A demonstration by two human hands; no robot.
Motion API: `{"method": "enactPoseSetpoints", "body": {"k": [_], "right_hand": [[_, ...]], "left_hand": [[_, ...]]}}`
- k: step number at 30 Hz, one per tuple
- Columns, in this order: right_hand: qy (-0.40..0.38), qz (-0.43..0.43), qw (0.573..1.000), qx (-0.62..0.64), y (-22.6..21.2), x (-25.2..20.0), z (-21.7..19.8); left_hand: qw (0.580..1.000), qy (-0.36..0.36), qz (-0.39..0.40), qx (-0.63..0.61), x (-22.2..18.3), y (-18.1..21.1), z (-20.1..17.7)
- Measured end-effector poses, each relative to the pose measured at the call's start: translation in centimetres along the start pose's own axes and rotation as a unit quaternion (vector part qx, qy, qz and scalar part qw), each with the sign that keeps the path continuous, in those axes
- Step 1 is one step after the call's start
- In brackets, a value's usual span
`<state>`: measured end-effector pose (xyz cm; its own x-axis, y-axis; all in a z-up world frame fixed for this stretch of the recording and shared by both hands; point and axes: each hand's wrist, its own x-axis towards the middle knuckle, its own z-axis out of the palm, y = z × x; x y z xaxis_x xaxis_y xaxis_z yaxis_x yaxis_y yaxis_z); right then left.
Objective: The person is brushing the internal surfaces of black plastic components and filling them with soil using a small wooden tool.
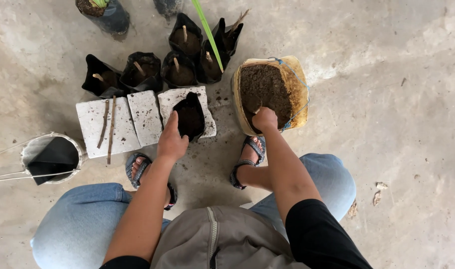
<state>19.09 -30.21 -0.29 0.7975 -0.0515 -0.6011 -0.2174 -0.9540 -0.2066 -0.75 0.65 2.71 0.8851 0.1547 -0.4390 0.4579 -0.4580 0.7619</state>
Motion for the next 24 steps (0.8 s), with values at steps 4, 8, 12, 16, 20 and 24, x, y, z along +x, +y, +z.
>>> {"method": "enactPoseSetpoints", "body": {"k": [4,8,12,16,20,24], "right_hand": [[-0.008,0.005,1.000,0.008,-1.1,0.9,1.7],[0.001,0.010,0.999,0.034,-1.4,3.0,3.5],[0.009,0.041,0.993,0.108,-0.9,5.4,4.6],[0.014,0.050,0.987,0.149,-0.1,5.8,4.2],[0.018,0.072,0.972,0.225,-1.1,2.9,2.4],[0.033,0.077,0.959,0.270,0.0,5.2,4.9]], "left_hand": [[1.000,0.001,-0.005,-0.013,-0.1,0.0,0.0],[1.000,0.000,-0.019,-0.009,-0.3,0.0,0.0],[1.000,-0.004,-0.021,-0.017,-0.4,0.5,0.0],[1.000,-0.008,-0.019,-0.018,-0.1,0.3,0.1],[1.000,-0.009,-0.026,-0.015,-0.3,0.5,0.1],[0.999,-0.006,-0.030,-0.017,-0.1,-0.3,0.4]]}}
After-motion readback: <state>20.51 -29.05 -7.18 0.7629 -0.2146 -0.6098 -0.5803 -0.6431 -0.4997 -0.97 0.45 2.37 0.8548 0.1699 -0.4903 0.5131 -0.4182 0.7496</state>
